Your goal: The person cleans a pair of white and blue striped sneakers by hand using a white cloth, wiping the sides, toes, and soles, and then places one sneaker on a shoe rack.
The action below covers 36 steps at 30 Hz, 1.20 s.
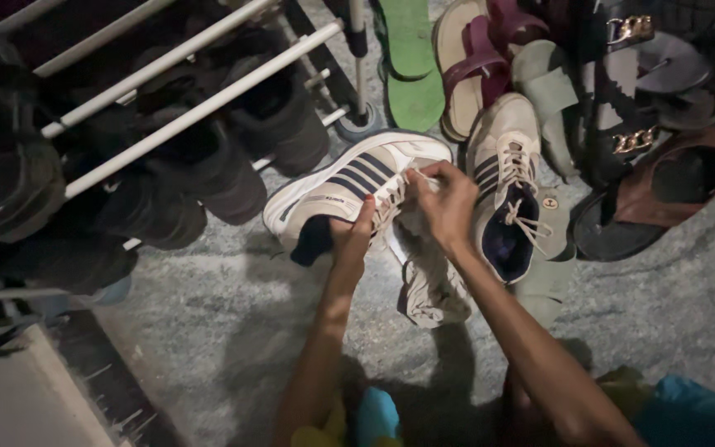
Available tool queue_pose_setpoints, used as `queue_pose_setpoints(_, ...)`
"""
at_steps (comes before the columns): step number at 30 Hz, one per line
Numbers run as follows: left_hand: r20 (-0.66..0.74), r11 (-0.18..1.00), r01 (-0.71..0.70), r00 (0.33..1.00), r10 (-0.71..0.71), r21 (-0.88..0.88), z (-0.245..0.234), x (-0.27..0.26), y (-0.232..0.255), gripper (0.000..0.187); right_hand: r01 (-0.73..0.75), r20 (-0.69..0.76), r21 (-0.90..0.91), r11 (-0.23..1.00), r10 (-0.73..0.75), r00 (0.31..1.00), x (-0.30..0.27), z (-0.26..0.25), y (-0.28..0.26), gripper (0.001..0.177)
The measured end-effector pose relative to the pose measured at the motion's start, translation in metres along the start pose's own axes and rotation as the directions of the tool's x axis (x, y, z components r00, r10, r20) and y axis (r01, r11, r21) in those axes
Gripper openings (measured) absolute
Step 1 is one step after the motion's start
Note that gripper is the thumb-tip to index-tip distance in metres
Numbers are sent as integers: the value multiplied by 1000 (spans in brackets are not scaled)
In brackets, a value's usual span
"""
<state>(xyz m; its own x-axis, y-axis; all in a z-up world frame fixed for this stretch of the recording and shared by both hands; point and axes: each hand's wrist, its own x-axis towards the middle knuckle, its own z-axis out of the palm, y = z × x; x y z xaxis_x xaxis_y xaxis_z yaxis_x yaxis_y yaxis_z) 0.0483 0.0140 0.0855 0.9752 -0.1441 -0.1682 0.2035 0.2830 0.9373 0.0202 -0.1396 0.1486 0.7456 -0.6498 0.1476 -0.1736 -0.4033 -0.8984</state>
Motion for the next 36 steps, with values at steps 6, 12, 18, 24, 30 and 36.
queue_pose_setpoints(6,25,986,-46,998,51,-163,6,4,2,33,2,-25,-89,996,-5,1000,7,20,8,24)
queue_pose_setpoints(12,-92,928,166,974,-207,-333,8,12,-26,28,-100,-50,-146,984,94,994,1,22,22,28)
queue_pose_setpoints(18,-227,920,227,924,-307,-319,11,19,-38,25,-124,-78,-52,991,119,990,-16,20,35,30)
queue_pose_setpoints(24,-55,936,97,991,-123,-340,15,10,8,26,-56,-63,-66,996,52,997,-20,7,25,19)
queue_pose_setpoints(30,159,965,240,954,-255,110,-2,-4,70,29,324,38,-175,930,-322,946,5,3,17,21)
queue_pose_setpoints(36,193,535,-345,927,320,771,-1,-12,60,44,301,209,-93,949,-277,938,2,22,18,27)
